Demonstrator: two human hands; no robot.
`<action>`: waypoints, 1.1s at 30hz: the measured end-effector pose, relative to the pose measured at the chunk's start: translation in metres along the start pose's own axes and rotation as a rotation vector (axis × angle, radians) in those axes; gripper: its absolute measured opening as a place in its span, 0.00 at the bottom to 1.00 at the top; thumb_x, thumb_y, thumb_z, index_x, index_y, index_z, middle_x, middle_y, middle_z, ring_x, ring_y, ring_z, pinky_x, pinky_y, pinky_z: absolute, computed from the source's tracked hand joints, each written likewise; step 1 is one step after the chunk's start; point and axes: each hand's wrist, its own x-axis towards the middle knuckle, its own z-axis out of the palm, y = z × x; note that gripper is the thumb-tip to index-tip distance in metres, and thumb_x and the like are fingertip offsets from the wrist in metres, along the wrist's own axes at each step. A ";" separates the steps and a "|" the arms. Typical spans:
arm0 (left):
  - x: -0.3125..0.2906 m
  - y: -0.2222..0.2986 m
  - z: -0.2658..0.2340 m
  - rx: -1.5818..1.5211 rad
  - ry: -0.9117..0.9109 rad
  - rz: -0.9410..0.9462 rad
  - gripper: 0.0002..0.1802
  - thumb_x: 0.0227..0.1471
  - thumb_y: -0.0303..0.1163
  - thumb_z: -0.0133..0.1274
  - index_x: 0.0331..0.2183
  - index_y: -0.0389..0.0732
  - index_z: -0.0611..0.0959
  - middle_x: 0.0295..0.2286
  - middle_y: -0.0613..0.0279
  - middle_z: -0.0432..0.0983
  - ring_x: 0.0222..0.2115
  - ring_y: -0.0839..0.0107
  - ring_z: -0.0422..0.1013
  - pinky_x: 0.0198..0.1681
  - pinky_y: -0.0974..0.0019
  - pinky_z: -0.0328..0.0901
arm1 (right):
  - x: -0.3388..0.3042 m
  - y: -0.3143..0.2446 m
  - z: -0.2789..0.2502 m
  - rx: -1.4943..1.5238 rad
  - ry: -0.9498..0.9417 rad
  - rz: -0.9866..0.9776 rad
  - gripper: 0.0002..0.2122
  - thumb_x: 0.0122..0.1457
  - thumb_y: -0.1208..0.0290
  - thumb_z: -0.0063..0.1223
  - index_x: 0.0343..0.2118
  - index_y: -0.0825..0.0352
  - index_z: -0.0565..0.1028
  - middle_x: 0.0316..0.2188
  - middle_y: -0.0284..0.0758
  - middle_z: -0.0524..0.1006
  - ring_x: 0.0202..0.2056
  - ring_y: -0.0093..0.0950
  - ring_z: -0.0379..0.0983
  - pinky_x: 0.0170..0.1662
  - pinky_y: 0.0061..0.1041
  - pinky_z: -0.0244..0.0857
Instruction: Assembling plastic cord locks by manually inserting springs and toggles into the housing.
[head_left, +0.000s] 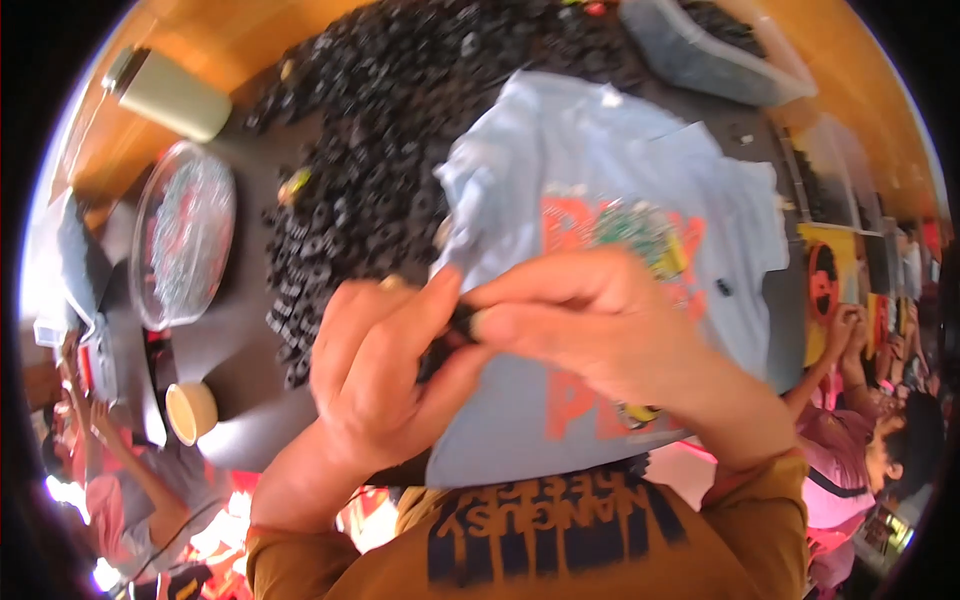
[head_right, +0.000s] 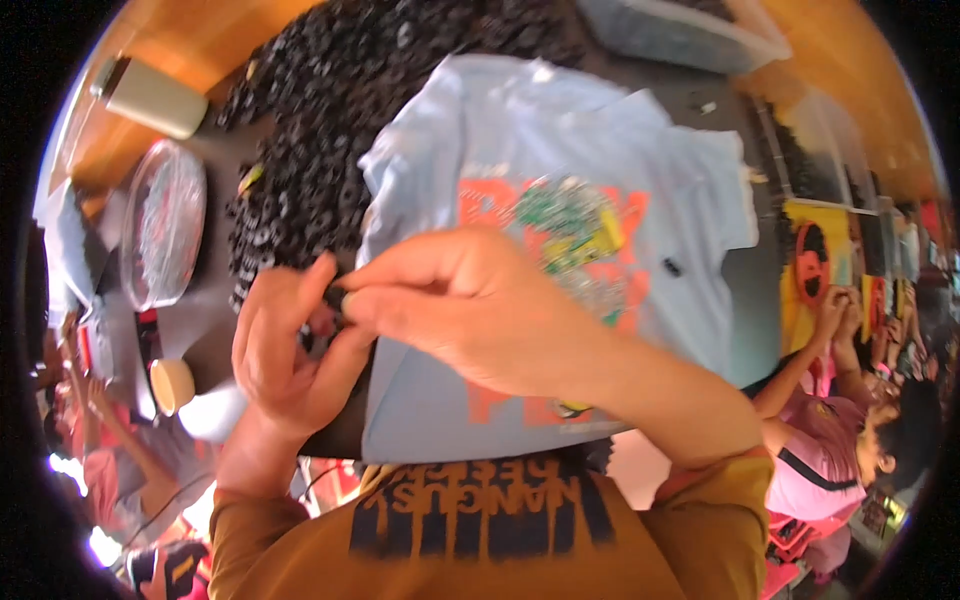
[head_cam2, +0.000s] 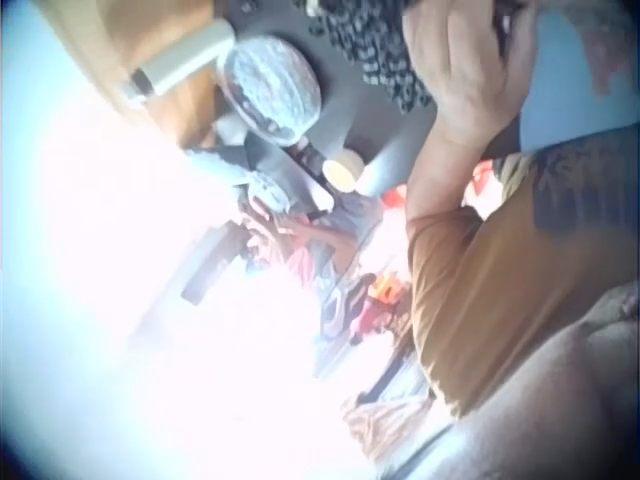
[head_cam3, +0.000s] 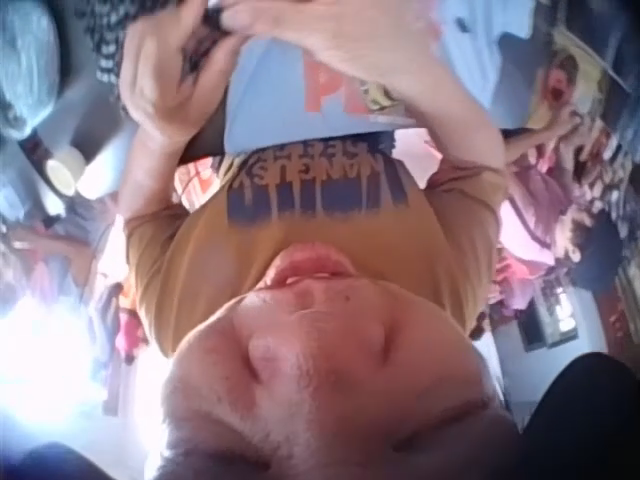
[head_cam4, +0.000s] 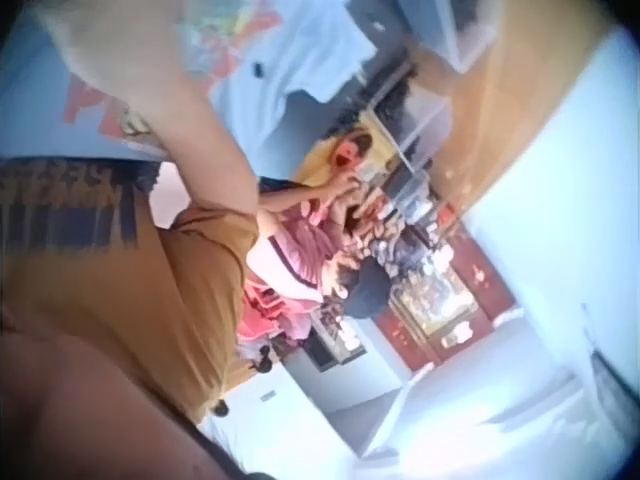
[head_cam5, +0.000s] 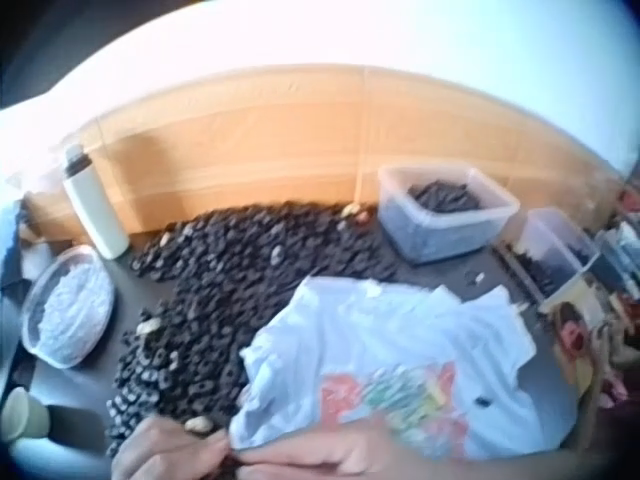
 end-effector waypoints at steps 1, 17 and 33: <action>0.000 0.001 0.002 0.033 0.012 0.062 0.26 0.30 0.21 0.68 0.38 0.31 0.80 0.23 0.61 0.73 0.19 0.68 0.68 0.22 0.67 0.64 | 0.002 0.002 -0.001 0.003 -0.020 -0.005 0.09 0.59 0.75 0.56 0.41 0.73 0.79 0.32 0.31 0.80 0.30 0.13 0.71 0.32 0.14 0.64; -0.002 -0.003 0.001 0.005 -0.220 0.187 0.25 0.40 0.25 0.58 0.45 0.33 0.77 0.24 0.65 0.73 0.22 0.67 0.69 0.28 0.63 0.63 | 0.019 -0.089 -0.123 -0.663 0.581 -0.769 0.08 0.56 0.68 0.57 0.34 0.67 0.80 0.29 0.32 0.80 0.32 0.18 0.74 0.38 0.20 0.67; -0.051 0.038 0.035 -0.541 -0.164 0.540 0.06 0.33 0.30 0.53 0.17 0.40 0.73 0.17 0.66 0.64 0.19 0.69 0.65 0.26 0.68 0.61 | 0.062 -0.001 0.034 -1.350 -0.033 -0.786 0.11 0.51 0.76 0.61 0.38 0.67 0.79 0.37 0.36 0.79 0.38 0.30 0.74 0.44 0.24 0.67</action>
